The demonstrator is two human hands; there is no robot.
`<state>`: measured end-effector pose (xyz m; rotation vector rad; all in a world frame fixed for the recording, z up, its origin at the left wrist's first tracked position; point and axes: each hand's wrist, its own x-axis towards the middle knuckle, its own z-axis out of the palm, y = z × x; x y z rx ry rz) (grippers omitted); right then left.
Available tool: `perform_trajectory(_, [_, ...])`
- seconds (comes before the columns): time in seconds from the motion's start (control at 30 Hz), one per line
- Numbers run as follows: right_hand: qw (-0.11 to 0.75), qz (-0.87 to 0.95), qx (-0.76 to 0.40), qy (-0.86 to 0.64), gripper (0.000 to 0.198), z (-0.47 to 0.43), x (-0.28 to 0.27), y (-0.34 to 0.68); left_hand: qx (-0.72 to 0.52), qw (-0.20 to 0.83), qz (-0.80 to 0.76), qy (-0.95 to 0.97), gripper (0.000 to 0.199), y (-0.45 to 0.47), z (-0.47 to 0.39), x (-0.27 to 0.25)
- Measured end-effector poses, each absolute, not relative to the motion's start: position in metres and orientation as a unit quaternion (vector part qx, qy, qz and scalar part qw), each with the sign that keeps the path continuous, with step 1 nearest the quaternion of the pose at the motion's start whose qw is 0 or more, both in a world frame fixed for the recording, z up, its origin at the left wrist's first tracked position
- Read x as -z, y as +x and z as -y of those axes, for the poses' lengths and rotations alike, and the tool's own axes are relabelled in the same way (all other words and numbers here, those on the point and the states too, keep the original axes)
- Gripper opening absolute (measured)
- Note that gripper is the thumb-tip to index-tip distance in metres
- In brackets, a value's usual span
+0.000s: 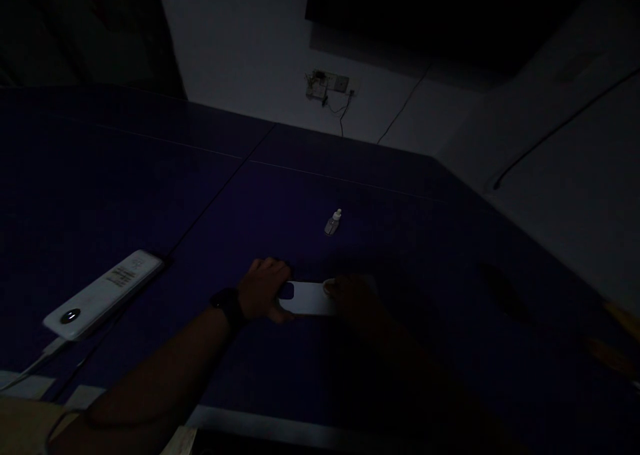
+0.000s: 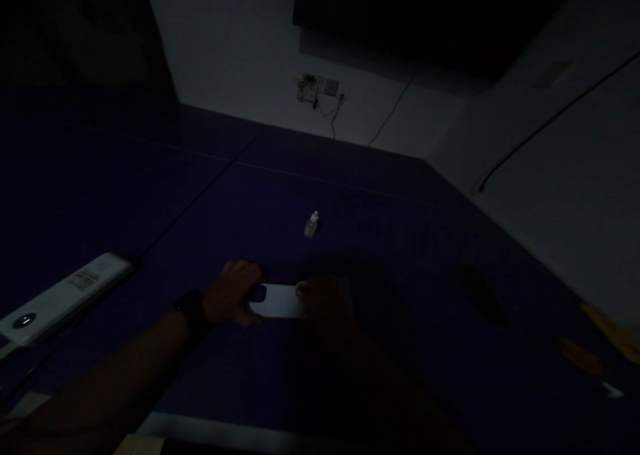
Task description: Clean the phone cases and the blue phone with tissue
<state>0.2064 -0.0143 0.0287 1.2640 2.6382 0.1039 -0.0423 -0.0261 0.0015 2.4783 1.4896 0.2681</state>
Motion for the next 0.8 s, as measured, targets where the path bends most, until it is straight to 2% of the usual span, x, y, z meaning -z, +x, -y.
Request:
perform_trajectory(0.23, [0.149,-0.89,-0.035,0.43,0.025,0.024,-0.033,0.198,-0.108,0.107,-0.505,0.849,0.073,-0.042,0.028,0.0])
perform_trajectory(0.33, [0.139,-0.897,-0.044,0.417,0.023,0.017,-0.041,0.202,-0.103,0.112,-0.503,0.851,0.073,-0.043,0.027,0.001])
perform_trajectory(0.53, [0.083,-0.96,-0.012,0.267,0.02,-0.001,-0.024,0.227,-0.105,0.114,-0.503,0.85,0.076,-0.043,0.026,0.004])
perform_trajectory(0.67, [0.089,-0.963,0.007,0.254,0.018,-0.004,0.001,0.229,-0.102,0.111,-0.502,0.852,0.076,-0.044,0.025,0.004])
perform_trajectory(0.8, [0.075,-0.968,0.012,0.24,0.019,-0.003,0.001,0.23,-0.102,0.111,-0.503,0.851,0.071,-0.043,0.025,0.002])
